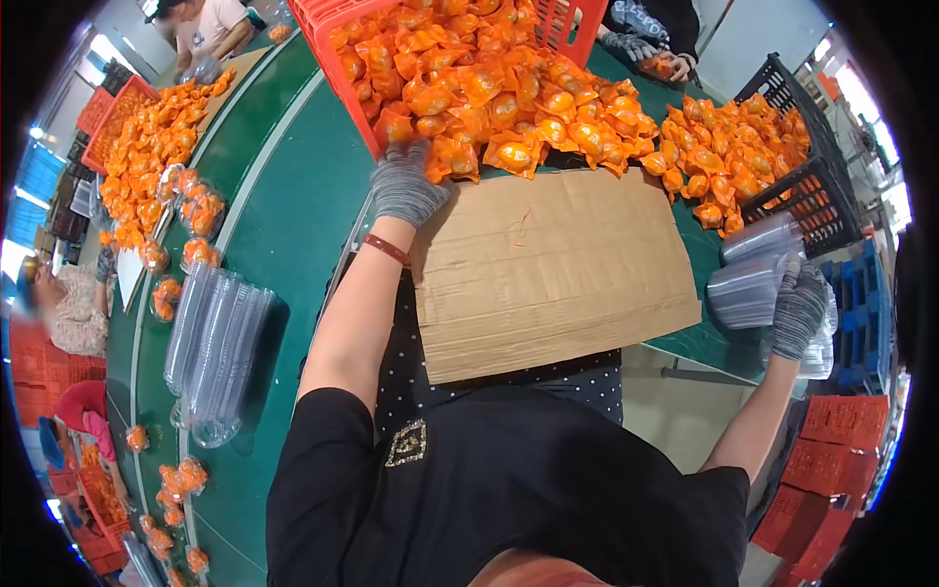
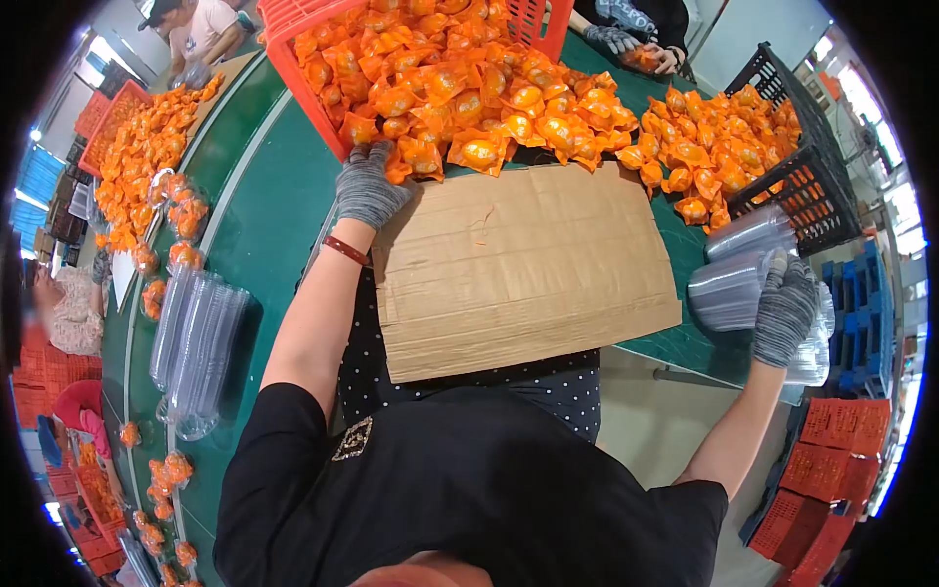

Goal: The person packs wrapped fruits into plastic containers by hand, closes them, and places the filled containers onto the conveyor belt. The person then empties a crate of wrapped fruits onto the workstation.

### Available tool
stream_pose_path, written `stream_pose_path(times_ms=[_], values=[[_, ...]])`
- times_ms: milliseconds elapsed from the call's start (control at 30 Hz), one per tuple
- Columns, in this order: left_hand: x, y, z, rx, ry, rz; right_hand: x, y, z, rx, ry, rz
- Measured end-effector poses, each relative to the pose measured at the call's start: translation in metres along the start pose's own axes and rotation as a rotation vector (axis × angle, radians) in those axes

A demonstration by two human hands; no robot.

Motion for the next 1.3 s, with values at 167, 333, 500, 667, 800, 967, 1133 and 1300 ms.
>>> stream_pose_path(times_ms=[167, 333, 500, 667, 800, 967, 1133, 1300], values=[[-0.003, 0.013, -0.015, -0.519, -0.126, 0.209, -0.005, 0.006, -0.029, 0.244, 0.016, 0.012], [-0.017, 0.011, -0.025, -1.788, 0.187, 0.010, -0.004, 0.033, -0.034, 0.125, -0.019, 0.219], [-0.047, 0.017, 0.018, -2.358, 0.306, -0.393, -0.036, 0.045, -0.127, 0.375, 0.364, 0.440], [-0.068, 0.005, 0.050, -2.367, 0.141, -0.603, -0.088, 0.040, -0.314, 0.537, 0.801, 0.079], [-0.087, -0.018, 0.055, -2.291, 0.155, -0.720, -0.107, 0.032, -0.385, 0.757, 0.916, -0.234], [-0.109, -0.012, 0.048, -2.061, 0.177, -0.813, -0.071, 0.049, -0.364, 1.316, 0.413, -0.183], [-0.135, 0.010, 0.086, -1.722, -0.026, -0.864, -0.090, 0.029, -0.374, 1.899, 0.182, -0.915], [-0.154, -0.007, 0.074, -1.199, 0.010, -0.885, -0.119, 0.010, -0.355, 1.600, 0.312, -1.050]])
Point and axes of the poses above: each hand's wrist, its own x-axis towards the middle knuckle, its own y-axis out of the back of the hand, z = x × y, the point moved 7 cm from there along x, towards the middle knuckle, and after that the axes turned 2 degrees about x, right-handed, at the moved point
